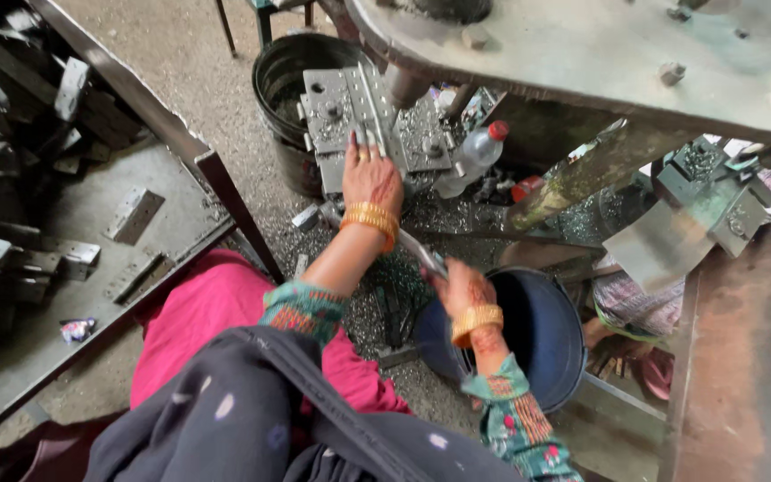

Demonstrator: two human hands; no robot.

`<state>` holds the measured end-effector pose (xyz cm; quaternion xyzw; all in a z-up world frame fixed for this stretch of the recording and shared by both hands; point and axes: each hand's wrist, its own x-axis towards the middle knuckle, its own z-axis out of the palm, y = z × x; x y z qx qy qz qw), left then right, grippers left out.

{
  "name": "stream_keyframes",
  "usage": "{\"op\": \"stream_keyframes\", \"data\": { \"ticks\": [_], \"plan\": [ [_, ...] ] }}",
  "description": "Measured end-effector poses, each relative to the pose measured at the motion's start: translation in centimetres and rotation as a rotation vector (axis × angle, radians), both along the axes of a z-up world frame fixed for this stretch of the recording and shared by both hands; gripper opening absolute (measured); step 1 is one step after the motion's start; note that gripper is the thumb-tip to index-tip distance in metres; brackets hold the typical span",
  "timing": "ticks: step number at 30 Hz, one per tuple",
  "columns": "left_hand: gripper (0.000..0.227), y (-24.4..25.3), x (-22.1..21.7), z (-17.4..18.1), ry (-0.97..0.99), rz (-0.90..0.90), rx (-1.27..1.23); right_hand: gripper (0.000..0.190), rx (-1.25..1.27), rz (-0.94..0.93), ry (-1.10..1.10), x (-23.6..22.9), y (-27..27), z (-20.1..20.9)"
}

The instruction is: The person operates a drill press to drill holes in small metal plates. They pick up each plate, position it under the drill, activate the machine, and then place the finished plate on a nearby tray. The process is repeated for multiple plates.

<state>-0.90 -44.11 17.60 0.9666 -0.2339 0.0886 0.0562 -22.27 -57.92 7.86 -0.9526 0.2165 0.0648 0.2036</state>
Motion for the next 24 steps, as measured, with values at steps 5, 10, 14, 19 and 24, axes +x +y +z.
{"op": "stream_keyframes", "data": {
  "ticks": [5,10,14,19,24],
  "plan": [
    [0.047,-0.4,0.0,-1.1,0.004,0.027,-0.131,0.054,0.107,-0.094,0.011,-1.1,2.1,-0.5],
    [0.047,0.8,0.9,-0.7,0.143,-0.03,-0.036,0.051,0.148,-0.03,0.132,-0.2,1.9,0.3],
    [0.05,0.0,2.0,-1.5,0.082,0.013,-0.003,0.05,0.009,-0.061,0.054,-0.5,1.1,0.8],
    [0.05,0.1,2.7,-2.5,0.002,0.034,-0.082,0.057,0.013,-0.054,-0.086,-0.3,1.9,-0.1],
    [0.052,1.0,2.3,-2.1,-0.066,0.006,-0.023,0.056,0.108,-0.079,0.05,-0.5,2.3,-1.7]
  ]
}}
